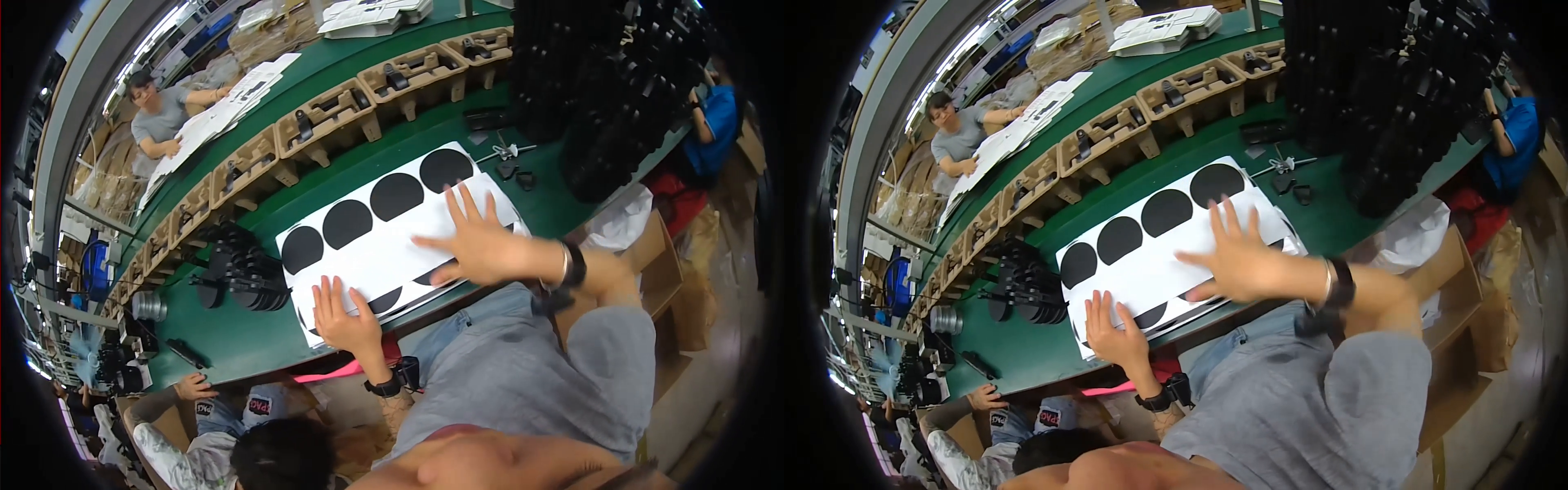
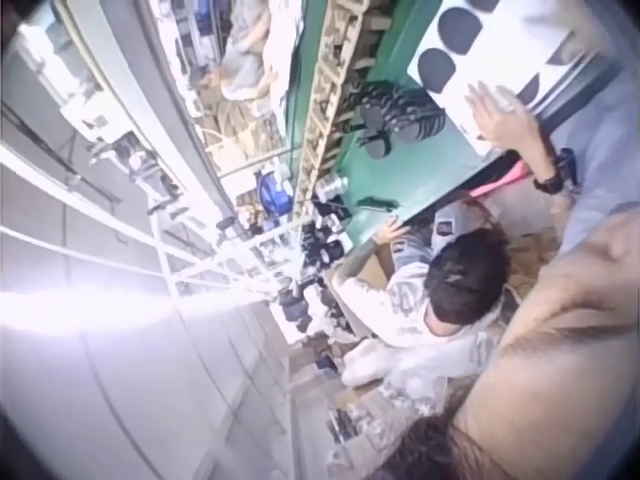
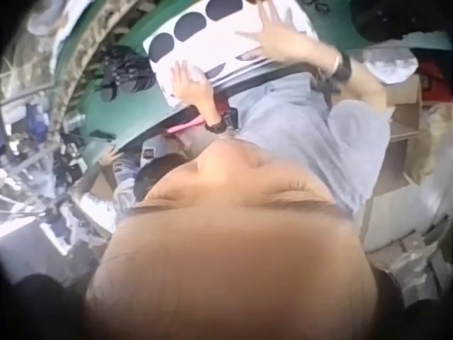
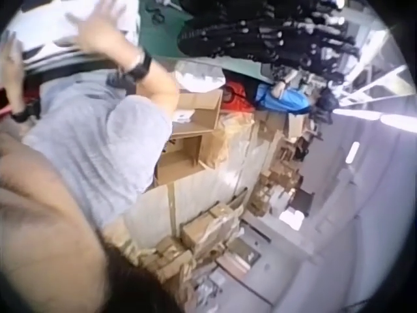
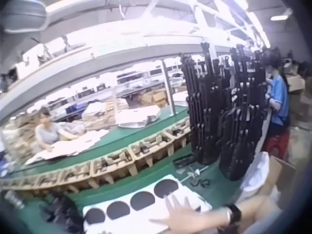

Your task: The person peels a circular adhesive pad from a sheet by hand, presses it onto the base of a black plastic stand, and places the completed stand into a cardboard tray, repeating the process for several units.

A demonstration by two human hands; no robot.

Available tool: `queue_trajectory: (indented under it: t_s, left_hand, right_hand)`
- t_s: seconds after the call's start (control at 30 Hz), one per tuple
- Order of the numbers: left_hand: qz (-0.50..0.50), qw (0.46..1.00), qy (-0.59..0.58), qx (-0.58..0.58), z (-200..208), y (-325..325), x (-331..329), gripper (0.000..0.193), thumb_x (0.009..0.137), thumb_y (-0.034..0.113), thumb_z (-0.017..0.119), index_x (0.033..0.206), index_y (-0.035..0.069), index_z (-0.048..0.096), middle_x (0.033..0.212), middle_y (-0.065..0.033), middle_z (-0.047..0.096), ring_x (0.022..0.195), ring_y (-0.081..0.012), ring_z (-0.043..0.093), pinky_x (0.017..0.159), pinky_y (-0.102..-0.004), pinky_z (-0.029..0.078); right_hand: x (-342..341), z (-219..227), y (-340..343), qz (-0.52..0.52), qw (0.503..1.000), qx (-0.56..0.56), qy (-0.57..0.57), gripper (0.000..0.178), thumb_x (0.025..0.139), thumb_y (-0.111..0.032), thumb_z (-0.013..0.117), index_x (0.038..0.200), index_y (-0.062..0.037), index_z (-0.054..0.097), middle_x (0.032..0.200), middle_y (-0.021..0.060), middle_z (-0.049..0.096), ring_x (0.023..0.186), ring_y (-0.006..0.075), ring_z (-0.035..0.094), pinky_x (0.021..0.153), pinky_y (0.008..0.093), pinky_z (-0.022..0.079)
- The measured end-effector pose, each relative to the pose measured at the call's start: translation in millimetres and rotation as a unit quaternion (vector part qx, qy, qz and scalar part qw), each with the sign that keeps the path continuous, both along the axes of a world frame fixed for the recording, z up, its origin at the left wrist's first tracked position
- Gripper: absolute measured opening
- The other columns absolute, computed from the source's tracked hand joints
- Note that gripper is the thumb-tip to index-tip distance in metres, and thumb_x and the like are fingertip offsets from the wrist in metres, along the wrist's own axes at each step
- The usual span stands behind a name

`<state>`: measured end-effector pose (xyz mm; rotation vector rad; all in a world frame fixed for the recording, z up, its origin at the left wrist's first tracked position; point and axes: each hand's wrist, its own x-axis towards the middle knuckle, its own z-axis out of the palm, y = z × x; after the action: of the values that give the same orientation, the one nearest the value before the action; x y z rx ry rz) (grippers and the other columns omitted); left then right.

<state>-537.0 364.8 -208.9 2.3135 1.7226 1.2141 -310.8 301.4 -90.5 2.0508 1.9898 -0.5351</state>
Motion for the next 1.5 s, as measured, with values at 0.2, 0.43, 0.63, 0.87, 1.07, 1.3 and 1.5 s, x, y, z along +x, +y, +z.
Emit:
queue_trajectory:
  t_s: [0.2,0.43,0.63,0.87,1.07,1.3,1.5]
  left_hand:
    - [-0.034,0.999,-0.013,0.011,1.7,10.0,-25.5,0.034,0.086,0.022,0.056,0.114,0.004,0.066,0.129,-0.0122,0.059,0.127,-0.0351,0.048,0.105,-0.0477,0.033]
    - [0.001,0.999,0.028,0.045,9.9,26.4,-41.2,0.041,0.094,0.033,0.052,0.117,0.001,0.064,0.13,-0.0161,0.057,0.126,-0.0384,0.046,0.105,-0.0481,0.032]
    - [0.026,0.996,0.085,0.021,4.8,28.5,-46.2,0.038,0.094,0.034,0.05,0.115,0.005,0.066,0.128,-0.0099,0.06,0.125,-0.0332,0.049,0.1,-0.0443,0.037]
    - [0.056,0.992,0.103,0.046,12.6,13.7,-47.3,0.033,0.093,0.025,0.053,0.111,0.002,0.068,0.124,-0.0124,0.062,0.12,-0.0366,0.053,0.099,-0.0435,0.041]
    - [0.015,0.998,0.061,0.027,4.7,14.9,-14.2,0.033,0.09,0.024,0.053,0.112,0.004,0.067,0.125,-0.011,0.062,0.123,-0.0355,0.051,0.1,-0.0445,0.038]
    - [0.079,0.995,0.056,0.019,13.4,1.0,-21.5,0.029,0.09,0.02,0.054,0.109,0.004,0.069,0.12,-0.0121,0.065,0.119,-0.0367,0.055,0.099,-0.0436,0.041]
    - [0.065,0.997,0.021,0.028,5.9,18.7,-6.5,0.027,0.087,0.014,0.055,0.108,0.003,0.069,0.119,-0.0147,0.065,0.12,-0.0363,0.054,0.099,-0.0426,0.04]
  right_hand:
    - [-25.3,-68.3,-35.5,-0.009,0.969,0.172,0.179,0.083,0.09,-0.047,0.056,0.152,-0.011,0.015,0.158,0.0205,0.002,0.145,0.0426,0.004,0.105,0.0713,0.009]
    - [47.8,-43.0,-90.1,-0.316,0.553,0.77,0.03,0.056,0.086,0.003,0.054,0.14,0.0076,0.038,0.135,0.0173,0.048,0.119,0.0265,0.05,0.099,0.0391,0.042]
    - [213.0,-92.7,-186.9,-0.505,0.431,0.688,-0.293,0.056,0.082,0.0,0.051,0.135,0.012,0.039,0.138,0.0274,0.039,0.121,0.0416,0.045,0.104,0.0438,0.037]
    - [277.6,-337.9,-172.8,-0.666,0.73,-0.002,-0.154,0.051,0.082,-0.031,0.056,0.131,-0.0156,0.056,0.149,0.0139,0.032,0.143,0.0355,0.014,0.105,0.0689,0.019]
    - [347.7,-378.5,-230.9,-0.554,0.827,0.089,-0.033,0.033,0.084,-0.027,0.051,0.107,-0.0124,0.07,0.115,0.0206,0.063,0.111,0.0414,0.056,0.099,0.0573,0.037]
    - [170.8,-169.5,-141.2,-0.412,0.501,0.76,-0.041,0.004,0.082,0.001,0.053,0.083,0.0029,0.055,0.086,0.0141,0.053,0.092,0.03,0.051,0.084,0.0374,0.042]
    - [54.8,-51.2,-9.5,0.081,0.836,0.5,0.211,0.031,0.068,0.003,0.063,0.098,-0.0035,0.064,0.105,0.0105,0.063,0.101,0.0315,0.059,0.084,0.0401,0.05]
